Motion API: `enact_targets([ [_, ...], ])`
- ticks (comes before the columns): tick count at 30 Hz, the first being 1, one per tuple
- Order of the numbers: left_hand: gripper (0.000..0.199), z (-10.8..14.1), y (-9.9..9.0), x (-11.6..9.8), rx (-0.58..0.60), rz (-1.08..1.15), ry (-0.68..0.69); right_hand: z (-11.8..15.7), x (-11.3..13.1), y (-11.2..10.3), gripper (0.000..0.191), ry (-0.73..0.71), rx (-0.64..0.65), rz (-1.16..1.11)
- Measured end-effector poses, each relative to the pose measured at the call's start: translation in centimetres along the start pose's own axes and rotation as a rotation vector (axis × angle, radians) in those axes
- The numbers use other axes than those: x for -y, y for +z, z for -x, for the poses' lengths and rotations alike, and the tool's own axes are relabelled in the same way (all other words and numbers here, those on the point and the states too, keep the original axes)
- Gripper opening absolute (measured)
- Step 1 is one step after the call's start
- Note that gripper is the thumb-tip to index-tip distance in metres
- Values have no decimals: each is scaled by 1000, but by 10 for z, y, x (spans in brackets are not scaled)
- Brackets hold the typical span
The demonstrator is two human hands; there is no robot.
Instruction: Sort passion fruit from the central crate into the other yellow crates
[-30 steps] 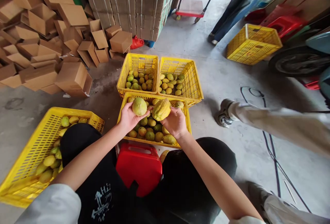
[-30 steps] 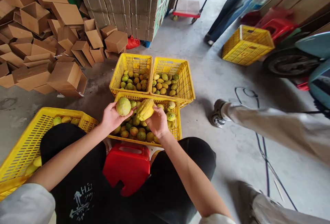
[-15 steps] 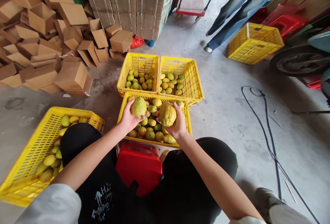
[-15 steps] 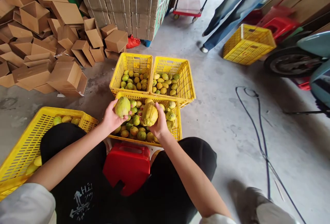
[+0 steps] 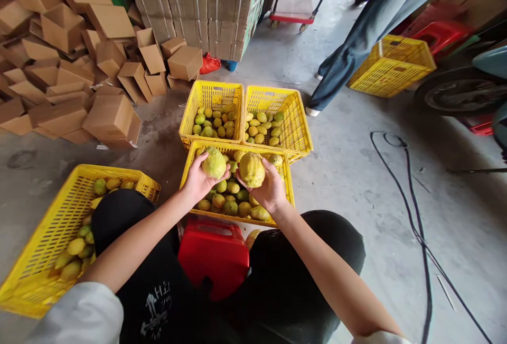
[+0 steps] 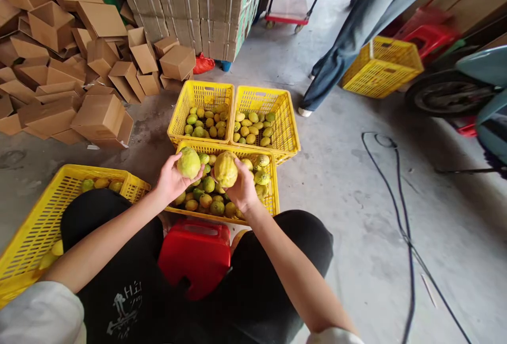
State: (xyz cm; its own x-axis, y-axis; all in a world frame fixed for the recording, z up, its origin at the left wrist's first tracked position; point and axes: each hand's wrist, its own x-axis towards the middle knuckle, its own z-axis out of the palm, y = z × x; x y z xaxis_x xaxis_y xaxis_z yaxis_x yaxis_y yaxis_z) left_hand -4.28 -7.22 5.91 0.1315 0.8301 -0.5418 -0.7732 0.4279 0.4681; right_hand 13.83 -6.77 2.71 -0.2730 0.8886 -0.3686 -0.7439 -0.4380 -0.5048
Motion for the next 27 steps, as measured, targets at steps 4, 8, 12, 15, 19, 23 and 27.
enact_targets([
  [4,18,0,0,-1,-7,-11,-15,0,0,-4,31,56,-21,20],
  [8,25,-1,-3,-1,34,-21,-49,0,0,-3,31,66,-7,65],
  [12,33,-1,-5,0,48,11,-77,2,2,-1,39,65,34,56],
  [15,30,-3,-5,1,26,29,-72,3,4,-1,35,89,97,46],
  [19,24,-5,-5,2,40,24,-61,2,3,-1,31,59,114,84],
  [23,20,-6,-5,3,59,12,-43,2,2,-1,33,55,39,78],
  [27,20,-4,-4,3,47,-23,-57,4,1,0,32,51,41,65],
])
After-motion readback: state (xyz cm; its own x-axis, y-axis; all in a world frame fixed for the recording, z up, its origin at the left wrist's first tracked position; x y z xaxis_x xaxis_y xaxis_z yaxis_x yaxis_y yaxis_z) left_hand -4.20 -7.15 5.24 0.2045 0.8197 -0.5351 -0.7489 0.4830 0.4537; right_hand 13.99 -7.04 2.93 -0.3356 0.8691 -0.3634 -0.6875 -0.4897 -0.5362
